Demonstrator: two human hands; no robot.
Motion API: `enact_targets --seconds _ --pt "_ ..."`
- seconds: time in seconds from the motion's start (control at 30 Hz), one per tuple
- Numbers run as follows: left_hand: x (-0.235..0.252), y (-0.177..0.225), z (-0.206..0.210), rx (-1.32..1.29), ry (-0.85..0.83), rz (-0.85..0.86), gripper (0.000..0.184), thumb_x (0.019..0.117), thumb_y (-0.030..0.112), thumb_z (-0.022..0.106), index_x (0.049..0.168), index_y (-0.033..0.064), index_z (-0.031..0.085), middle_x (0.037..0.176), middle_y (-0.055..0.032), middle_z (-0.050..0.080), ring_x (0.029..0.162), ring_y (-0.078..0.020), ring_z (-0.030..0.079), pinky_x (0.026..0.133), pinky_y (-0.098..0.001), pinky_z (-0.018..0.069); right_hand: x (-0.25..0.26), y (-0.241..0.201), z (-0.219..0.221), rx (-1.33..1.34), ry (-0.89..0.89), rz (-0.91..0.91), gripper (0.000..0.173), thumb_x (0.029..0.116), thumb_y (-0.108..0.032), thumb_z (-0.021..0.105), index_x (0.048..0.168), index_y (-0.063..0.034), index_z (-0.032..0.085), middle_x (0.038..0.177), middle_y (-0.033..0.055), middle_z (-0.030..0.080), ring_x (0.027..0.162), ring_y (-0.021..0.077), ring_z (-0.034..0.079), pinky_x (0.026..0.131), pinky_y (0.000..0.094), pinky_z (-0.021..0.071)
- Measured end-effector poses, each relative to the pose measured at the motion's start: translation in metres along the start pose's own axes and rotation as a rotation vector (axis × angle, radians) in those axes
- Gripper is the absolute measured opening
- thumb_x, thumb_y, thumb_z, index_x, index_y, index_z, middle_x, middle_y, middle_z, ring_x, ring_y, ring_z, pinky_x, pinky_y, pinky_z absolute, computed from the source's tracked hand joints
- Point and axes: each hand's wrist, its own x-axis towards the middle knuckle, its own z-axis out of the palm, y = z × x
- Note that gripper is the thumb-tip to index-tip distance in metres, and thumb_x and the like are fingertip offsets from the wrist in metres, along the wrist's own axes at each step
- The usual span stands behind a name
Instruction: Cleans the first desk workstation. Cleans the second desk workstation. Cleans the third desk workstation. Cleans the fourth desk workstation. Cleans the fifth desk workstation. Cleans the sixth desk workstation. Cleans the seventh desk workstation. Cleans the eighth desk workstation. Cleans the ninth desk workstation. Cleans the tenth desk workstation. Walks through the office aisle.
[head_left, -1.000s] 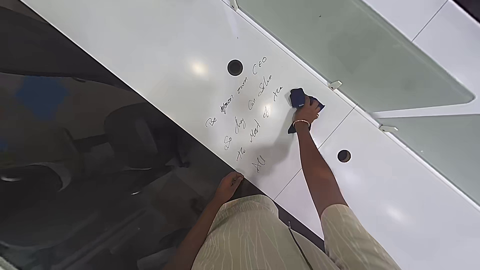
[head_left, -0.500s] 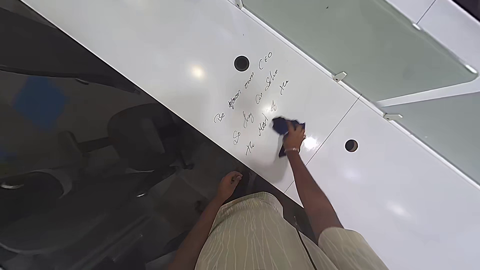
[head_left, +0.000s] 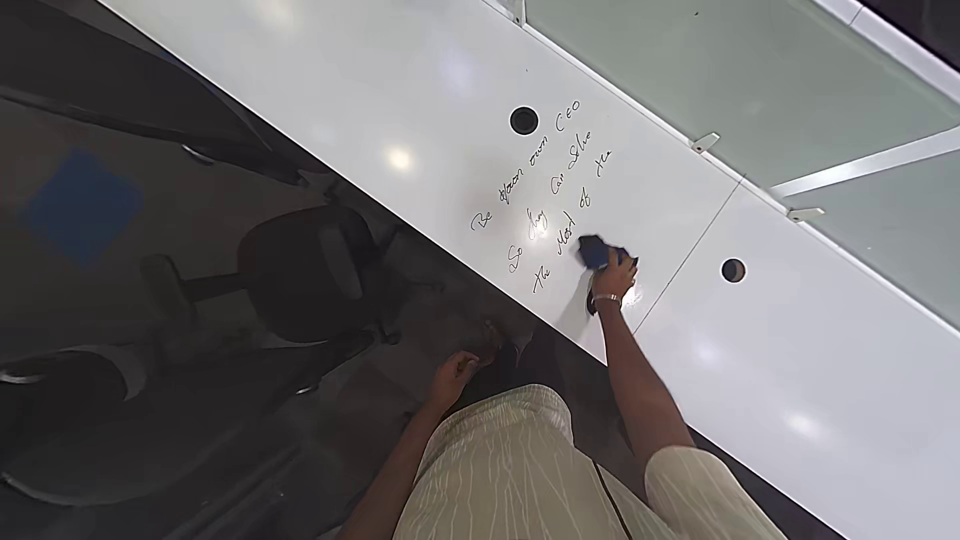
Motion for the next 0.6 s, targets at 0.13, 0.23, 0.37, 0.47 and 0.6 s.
enact_targets --seconds 0.13,0.23,0.37,0.47,0.6 --pt "-0.012 -0.021 -0.008 -0.01 0.026 -0.041 0.028 0.1055 0.024 0.053 0.122 0.006 0.067 0.111 -0.0116 0.071 0.098 -0.0206 0.068 0.091 -0.0438 0.0544 -0.014 -0.051 0.018 0.03 -0.046 -0.058 0.057 0.0963 -0.019 0.063 0.151 -0.0225 0.048 0.155 0.0291 0.038 0.136 0.0559 0.042 0.097 0.0741 0.0438" --pt "-0.012 -0.021 -0.011 -0.052 0.007 -0.032 0.027 0.1056 0.023 0.054 0.122 0.0048 0.067 0.113 -0.0117 0.071 0.1 -0.0187 0.069 0.093 -0.0394 0.0554 -0.09 -0.054 0.057 -0.077 -0.141 -0.322 0.056 0.0915 -0.012 0.062 0.145 -0.0295 0.059 0.145 0.0246 0.053 0.131 0.0508 0.05 0.097 0.0679 0.0458" --pt "0.0 -0.003 -0.013 -0.085 -0.021 0.027 0.028 0.1056 0.025 0.054 0.12 0.0054 0.067 0.111 -0.01 0.071 0.096 -0.0152 0.068 0.088 -0.0348 0.0554 -0.13 -0.026 0.063 -0.14 -0.207 -0.489 0.064 0.0877 -0.005 0.062 0.142 -0.0374 0.06 0.14 0.0184 0.059 0.127 0.0456 0.054 0.094 0.0638 0.0482" --pt "0.015 0.016 -0.014 -0.124 -0.024 0.068 0.027 0.1057 0.024 0.055 0.121 0.0046 0.067 0.113 -0.0105 0.071 0.1 -0.0158 0.069 0.092 -0.0352 0.0562 -0.063 -0.043 0.045 -0.087 -0.168 -0.419 0.054 0.0928 -0.008 0.058 0.141 -0.0312 0.062 0.145 0.0234 0.055 0.134 0.0505 0.048 0.101 0.0717 0.0414" --pt "0.037 0.033 -0.016 -0.086 -0.038 0.081 0.028 0.1056 0.027 0.054 0.121 0.0073 0.068 0.114 -0.0094 0.07 0.101 -0.0148 0.068 0.094 -0.0346 0.0549 0.061 -0.101 0.016 -0.054 0.012 -0.196 0.05 0.0934 -0.013 0.064 0.142 -0.0243 0.06 0.15 0.0241 0.049 0.135 0.0521 0.045 0.097 0.0728 0.043"
